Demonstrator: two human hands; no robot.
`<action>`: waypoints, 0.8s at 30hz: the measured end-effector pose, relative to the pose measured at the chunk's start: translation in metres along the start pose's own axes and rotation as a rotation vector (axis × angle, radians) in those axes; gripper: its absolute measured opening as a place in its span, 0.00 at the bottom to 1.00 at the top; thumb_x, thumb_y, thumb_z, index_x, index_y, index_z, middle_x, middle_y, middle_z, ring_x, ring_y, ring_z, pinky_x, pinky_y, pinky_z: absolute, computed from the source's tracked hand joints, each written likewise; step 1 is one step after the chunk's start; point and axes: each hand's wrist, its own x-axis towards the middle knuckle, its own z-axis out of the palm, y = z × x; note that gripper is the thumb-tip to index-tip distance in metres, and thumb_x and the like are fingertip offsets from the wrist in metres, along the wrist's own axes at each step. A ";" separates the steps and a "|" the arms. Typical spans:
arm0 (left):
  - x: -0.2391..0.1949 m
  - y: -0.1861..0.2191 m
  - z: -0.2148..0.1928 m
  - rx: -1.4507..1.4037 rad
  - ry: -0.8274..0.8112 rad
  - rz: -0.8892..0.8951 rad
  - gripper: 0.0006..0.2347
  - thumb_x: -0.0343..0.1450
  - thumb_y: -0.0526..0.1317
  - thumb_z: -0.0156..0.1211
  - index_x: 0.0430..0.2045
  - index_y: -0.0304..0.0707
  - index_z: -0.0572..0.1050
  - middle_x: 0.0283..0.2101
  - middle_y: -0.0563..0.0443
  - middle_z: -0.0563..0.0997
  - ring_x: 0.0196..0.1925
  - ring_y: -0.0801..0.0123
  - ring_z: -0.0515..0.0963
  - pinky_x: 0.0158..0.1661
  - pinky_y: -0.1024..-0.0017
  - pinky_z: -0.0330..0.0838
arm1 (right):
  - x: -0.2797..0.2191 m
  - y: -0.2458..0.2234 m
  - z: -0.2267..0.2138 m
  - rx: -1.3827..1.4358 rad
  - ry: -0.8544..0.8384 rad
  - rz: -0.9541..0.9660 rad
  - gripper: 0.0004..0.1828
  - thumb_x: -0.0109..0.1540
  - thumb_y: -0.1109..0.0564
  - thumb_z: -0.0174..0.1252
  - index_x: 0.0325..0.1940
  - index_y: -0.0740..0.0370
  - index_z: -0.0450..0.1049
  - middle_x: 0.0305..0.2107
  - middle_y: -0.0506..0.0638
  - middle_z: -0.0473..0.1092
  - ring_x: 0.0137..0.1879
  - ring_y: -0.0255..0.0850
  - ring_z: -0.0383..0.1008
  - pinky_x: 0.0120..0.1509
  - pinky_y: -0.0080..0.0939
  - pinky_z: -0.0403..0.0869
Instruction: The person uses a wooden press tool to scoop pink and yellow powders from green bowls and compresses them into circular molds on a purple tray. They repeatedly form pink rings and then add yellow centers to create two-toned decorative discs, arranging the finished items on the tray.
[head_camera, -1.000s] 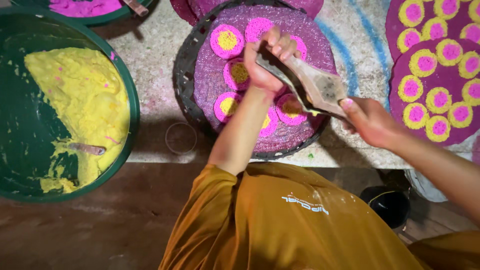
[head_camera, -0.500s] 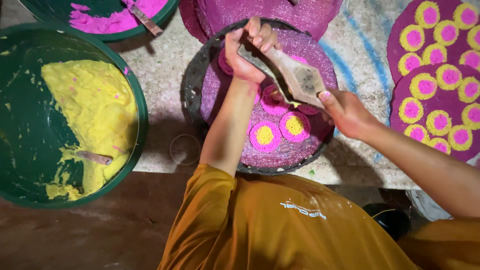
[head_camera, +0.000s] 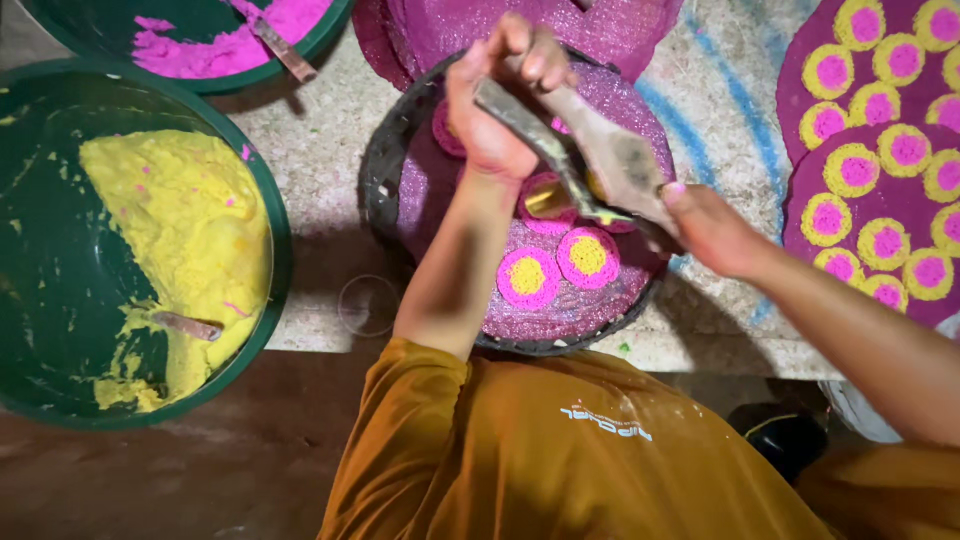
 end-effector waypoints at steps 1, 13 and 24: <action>0.000 -0.011 0.004 -0.002 0.020 -0.008 0.14 0.75 0.53 0.50 0.37 0.41 0.68 0.33 0.55 0.68 0.40 0.68 0.69 0.51 0.63 0.69 | -0.009 0.007 -0.010 0.021 -0.012 0.035 0.42 0.71 0.31 0.30 0.32 0.64 0.77 0.19 0.51 0.68 0.26 0.39 0.67 0.32 0.45 0.66; 0.010 -0.096 -0.051 -0.352 0.042 -0.105 0.13 0.76 0.53 0.48 0.28 0.46 0.66 0.27 0.60 0.64 0.32 0.72 0.66 0.46 0.66 0.68 | -0.042 -0.011 -0.032 -0.328 0.247 0.179 0.35 0.71 0.33 0.35 0.37 0.65 0.74 0.21 0.54 0.71 0.30 0.43 0.73 0.39 0.49 0.70; 0.022 -0.092 -0.047 -0.238 0.064 -0.077 0.14 0.75 0.54 0.47 0.27 0.47 0.65 0.25 0.60 0.64 0.30 0.72 0.66 0.42 0.68 0.67 | -0.031 -0.008 -0.034 -0.292 0.240 0.222 0.34 0.71 0.32 0.35 0.36 0.63 0.73 0.18 0.52 0.69 0.25 0.42 0.70 0.33 0.49 0.71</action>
